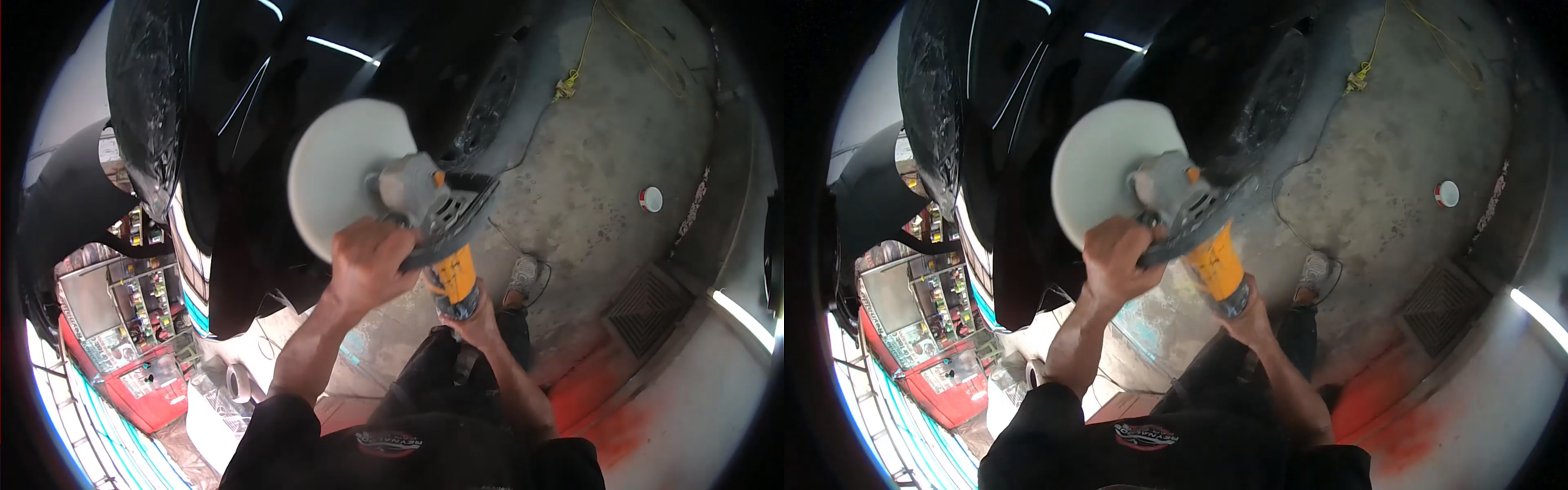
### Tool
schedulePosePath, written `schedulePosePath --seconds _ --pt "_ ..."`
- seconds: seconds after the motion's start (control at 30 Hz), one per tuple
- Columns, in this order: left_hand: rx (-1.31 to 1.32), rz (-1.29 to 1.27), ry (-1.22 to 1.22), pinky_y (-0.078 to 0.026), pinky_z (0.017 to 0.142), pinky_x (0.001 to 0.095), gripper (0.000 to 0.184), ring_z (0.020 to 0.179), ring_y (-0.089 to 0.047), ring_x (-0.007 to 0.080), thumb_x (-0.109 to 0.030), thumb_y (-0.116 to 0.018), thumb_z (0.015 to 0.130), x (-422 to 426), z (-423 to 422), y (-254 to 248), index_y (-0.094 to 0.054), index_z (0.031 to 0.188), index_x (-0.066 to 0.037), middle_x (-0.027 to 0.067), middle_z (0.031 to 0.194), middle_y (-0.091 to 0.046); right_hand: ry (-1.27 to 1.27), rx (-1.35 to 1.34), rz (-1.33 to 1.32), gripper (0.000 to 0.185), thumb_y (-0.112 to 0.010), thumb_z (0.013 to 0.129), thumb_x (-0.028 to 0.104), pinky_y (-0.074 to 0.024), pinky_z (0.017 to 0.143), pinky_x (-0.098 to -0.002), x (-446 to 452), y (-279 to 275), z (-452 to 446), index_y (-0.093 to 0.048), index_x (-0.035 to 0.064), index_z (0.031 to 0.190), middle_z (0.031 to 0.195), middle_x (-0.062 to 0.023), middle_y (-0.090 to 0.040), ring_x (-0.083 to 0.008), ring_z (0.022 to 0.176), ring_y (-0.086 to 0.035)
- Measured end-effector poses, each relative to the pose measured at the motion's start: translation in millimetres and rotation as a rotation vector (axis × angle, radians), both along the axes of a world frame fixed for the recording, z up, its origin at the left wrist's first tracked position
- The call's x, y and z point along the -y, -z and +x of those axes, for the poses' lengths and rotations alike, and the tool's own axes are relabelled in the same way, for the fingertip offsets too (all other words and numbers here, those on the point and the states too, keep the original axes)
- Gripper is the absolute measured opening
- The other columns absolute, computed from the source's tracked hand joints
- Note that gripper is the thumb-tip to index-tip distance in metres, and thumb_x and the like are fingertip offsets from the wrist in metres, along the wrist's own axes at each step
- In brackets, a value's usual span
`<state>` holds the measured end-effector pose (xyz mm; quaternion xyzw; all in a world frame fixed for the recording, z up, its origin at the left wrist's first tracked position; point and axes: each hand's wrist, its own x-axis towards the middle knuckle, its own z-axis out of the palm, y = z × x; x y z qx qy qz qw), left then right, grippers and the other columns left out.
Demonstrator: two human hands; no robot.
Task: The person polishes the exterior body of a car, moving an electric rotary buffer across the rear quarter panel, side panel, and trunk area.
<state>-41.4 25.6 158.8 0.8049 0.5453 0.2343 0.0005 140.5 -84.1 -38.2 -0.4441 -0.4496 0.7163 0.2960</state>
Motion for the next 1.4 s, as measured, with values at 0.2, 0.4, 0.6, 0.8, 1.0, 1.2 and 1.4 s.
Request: schedulePosePath --seconds 0.2,0.4,0.6,0.8,1.0,1.2,1.4 --pt "0.037 -0.015 0.033 -0.051 0.054 0.0367 0.023 0.059 -0.064 0.0301 -0.008 -0.080 0.063 -127.7 35.1 22.7 -0.063 0.078 -0.003 0.0120 0.067 -0.063 0.105 0.117 0.018 0.085 -0.089 0.065 0.007 -0.0469 0.097 -0.0377 -103.5 4.2 35.2 -0.040 0.0013 0.135 0.122 -0.0145 -0.059 -0.0241 0.115 -0.058" --pt "0.034 0.071 0.038 -0.054 0.057 0.0360 0.026 0.059 -0.066 0.0291 -0.013 -0.078 0.065 -232.5 70.2 40.2 -0.071 0.090 -0.006 0.0138 0.068 -0.066 0.196 0.018 -0.074 0.078 -0.086 0.064 0.001 -0.0524 0.082 -0.0348 -194.4 15.3 53.5 -0.045 0.0008 0.130 0.105 -0.0102 -0.065 -0.0211 0.096 -0.064" --pt "-0.029 0.084 0.003 -0.055 0.060 0.0379 0.028 0.062 -0.067 0.0316 -0.017 -0.079 0.067 -222.3 66.0 40.5 -0.070 0.092 -0.007 0.0141 0.066 -0.065 0.194 -0.012 -0.004 0.073 -0.085 0.064 0.000 -0.0529 0.077 -0.0337 -193.1 18.6 45.3 -0.046 -0.0002 0.126 0.100 -0.0103 -0.065 -0.0214 0.089 -0.064" --pt "-0.010 0.049 0.040 -0.048 0.054 0.0403 0.022 0.059 -0.061 0.0327 -0.004 -0.079 0.062 -55.5 20.2 19.3 -0.064 0.079 -0.006 0.0111 0.066 -0.061 0.023 0.025 -0.030 0.095 -0.092 0.063 0.012 -0.0473 0.100 -0.0372 -66.9 6.7 28.3 -0.037 -0.0015 0.139 0.128 -0.0154 -0.059 -0.0221 0.119 -0.058" --pt "-0.082 0.007 -0.129 -0.036 0.040 0.0353 0.034 0.044 -0.049 0.0253 0.005 -0.073 0.075 110.7 -15.6 -13.2 -0.044 0.062 -0.006 0.0070 0.056 -0.048 -0.266 0.139 -0.023 0.085 -0.088 0.070 0.020 -0.0526 0.094 -0.0422 43.0 -15.0 12.9 -0.040 0.0026 0.138 0.121 -0.0241 -0.063 -0.0354 0.115 -0.064" --pt "-0.024 0.041 -0.196 -0.042 0.043 0.0351 0.030 0.048 -0.055 0.0253 0.006 -0.071 0.077 125.6 -13.9 -50.6 -0.046 0.064 -0.005 0.0067 0.056 -0.049 -0.296 0.103 0.122 0.076 -0.082 0.077 0.022 -0.0539 0.088 -0.0458 29.0 -39.7 20.4 -0.044 0.0074 0.140 0.116 -0.0282 -0.065 -0.0449 0.108 -0.062" --pt "-0.103 0.143 -0.152 -0.046 0.049 0.0360 0.017 0.052 -0.058 0.0281 0.002 -0.073 0.075 13.7 1.6 -51.2 -0.057 0.070 -0.003 0.0108 0.063 -0.058 -0.142 0.148 0.097 0.086 -0.087 0.067 0.016 -0.0513 0.095 -0.0390 -77.1 -47.9 42.5 -0.042 0.0022 0.139 0.117 -0.0197 -0.067 -0.0308 0.113 -0.066"
